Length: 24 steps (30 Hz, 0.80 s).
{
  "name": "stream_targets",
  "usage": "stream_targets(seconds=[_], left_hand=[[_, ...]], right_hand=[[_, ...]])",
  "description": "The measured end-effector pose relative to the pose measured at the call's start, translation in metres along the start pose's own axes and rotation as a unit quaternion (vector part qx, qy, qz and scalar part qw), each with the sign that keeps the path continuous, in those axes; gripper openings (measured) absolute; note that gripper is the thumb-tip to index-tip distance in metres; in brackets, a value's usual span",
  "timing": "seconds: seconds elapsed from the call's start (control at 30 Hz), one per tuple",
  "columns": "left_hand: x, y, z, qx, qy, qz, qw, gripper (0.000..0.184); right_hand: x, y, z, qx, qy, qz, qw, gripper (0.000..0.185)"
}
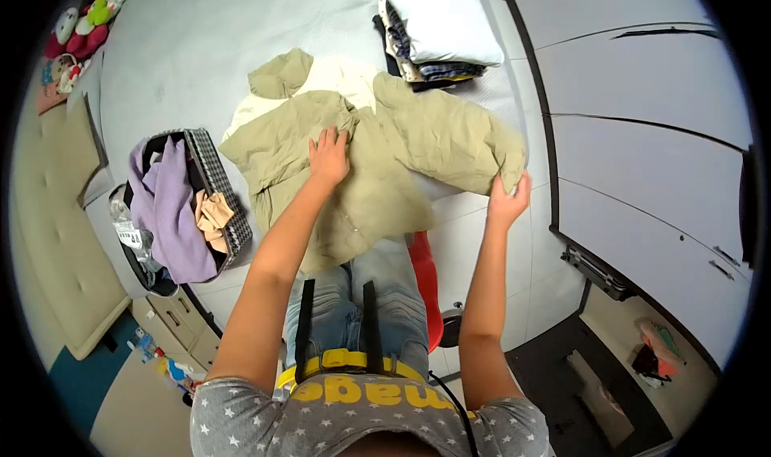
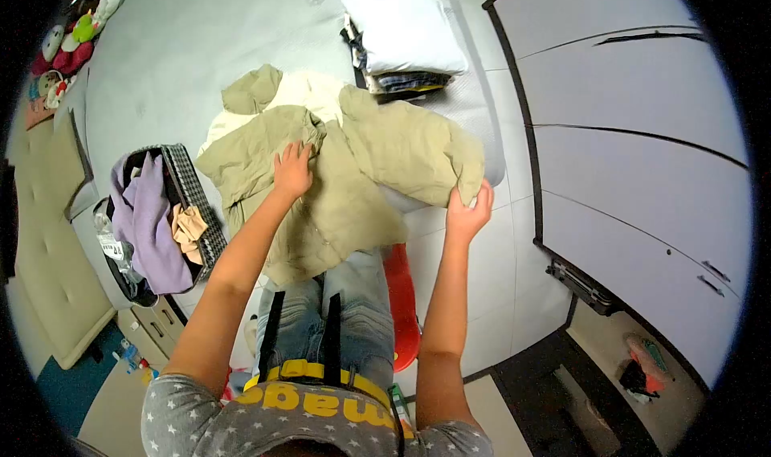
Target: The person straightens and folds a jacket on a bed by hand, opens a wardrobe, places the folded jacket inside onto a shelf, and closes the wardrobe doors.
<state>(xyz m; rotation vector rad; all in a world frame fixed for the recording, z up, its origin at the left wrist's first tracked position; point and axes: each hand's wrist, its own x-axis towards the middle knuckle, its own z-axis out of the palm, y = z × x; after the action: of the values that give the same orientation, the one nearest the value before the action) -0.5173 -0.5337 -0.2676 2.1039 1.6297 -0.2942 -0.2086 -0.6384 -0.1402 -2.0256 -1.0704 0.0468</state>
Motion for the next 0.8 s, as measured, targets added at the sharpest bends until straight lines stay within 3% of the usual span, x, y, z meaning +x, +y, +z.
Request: stream_targets(seconds=[0.03,0.1,0.13,0.2,0.23,0.27,0.3,0.37,0.5,0.57,0.63,0.7,0.77,0.8], left_hand=[[0.001,0.003,-0.008,-0.014,-0.029,0.0,0.999,0.062],[0.005,0.002,-0.017,-0.032,-0.063,-0.005,0.998,0.064],[0.006,-0.002,-0.016,-0.052,-0.104,-0.015,0.993,0.066],[0.019,-0.022,0.01,-0.109,-0.122,0.001,0.987,0.066],[0.022,-0.028,0.012,-0.165,-0.146,0.019,0.975,0.067],[0.023,-0.032,0.018,-0.172,-0.132,0.029,0.976,0.068],[0.022,-0.035,0.02,-0.176,-0.13,0.025,0.975,0.068],[0.017,-0.039,0.026,-0.237,-0.133,0.057,0.961,0.069],[0.004,-0.039,0.022,-0.294,-0.154,0.037,0.943,0.071],[0.008,-0.044,0.032,-0.313,-0.125,0.078,0.938,0.072],[0.006,-0.043,0.032,-0.304,-0.127,0.075,0.941,0.074],[0.009,-0.038,0.021,-0.295,-0.128,0.074,0.944,0.076],[0.001,-0.032,-0.007,-0.239,-0.233,-0.006,0.943,0.077],[0.001,-0.035,0.0,-0.244,-0.233,-0.01,0.941,0.077]], right_hand=[[0.025,-0.03,-0.011,0.003,0.008,-0.005,1.0,0.027],[0.061,-0.079,-0.024,-0.076,0.033,-0.199,0.977,0.026],[0.072,-0.088,-0.024,-0.073,0.036,-0.202,0.976,0.026],[0.09,-0.103,-0.02,0.103,0.015,-0.119,0.987,0.018],[0.093,-0.109,-0.022,0.107,0.015,-0.124,0.986,0.018],[0.093,-0.114,-0.025,0.24,0.017,0.033,0.97,0.014],[0.091,-0.119,-0.03,0.359,0.016,0.189,0.914,0.01],[0.064,-0.139,-0.044,0.374,0.015,0.177,0.91,0.007],[0.024,-0.172,-0.052,0.318,0.033,0.048,0.946,0.009],[0.028,-0.198,-0.053,0.316,0.051,-0.01,0.947,0.01],[0.039,-0.225,-0.05,0.386,0.134,0.081,0.909,0.012],[0.06,-0.223,-0.045,0.375,0.157,0.084,0.91,0.015],[0.075,-0.222,-0.044,0.361,0.234,0.154,0.889,0.018],[0.082,-0.215,-0.045,0.36,0.228,0.153,0.892,0.018]])
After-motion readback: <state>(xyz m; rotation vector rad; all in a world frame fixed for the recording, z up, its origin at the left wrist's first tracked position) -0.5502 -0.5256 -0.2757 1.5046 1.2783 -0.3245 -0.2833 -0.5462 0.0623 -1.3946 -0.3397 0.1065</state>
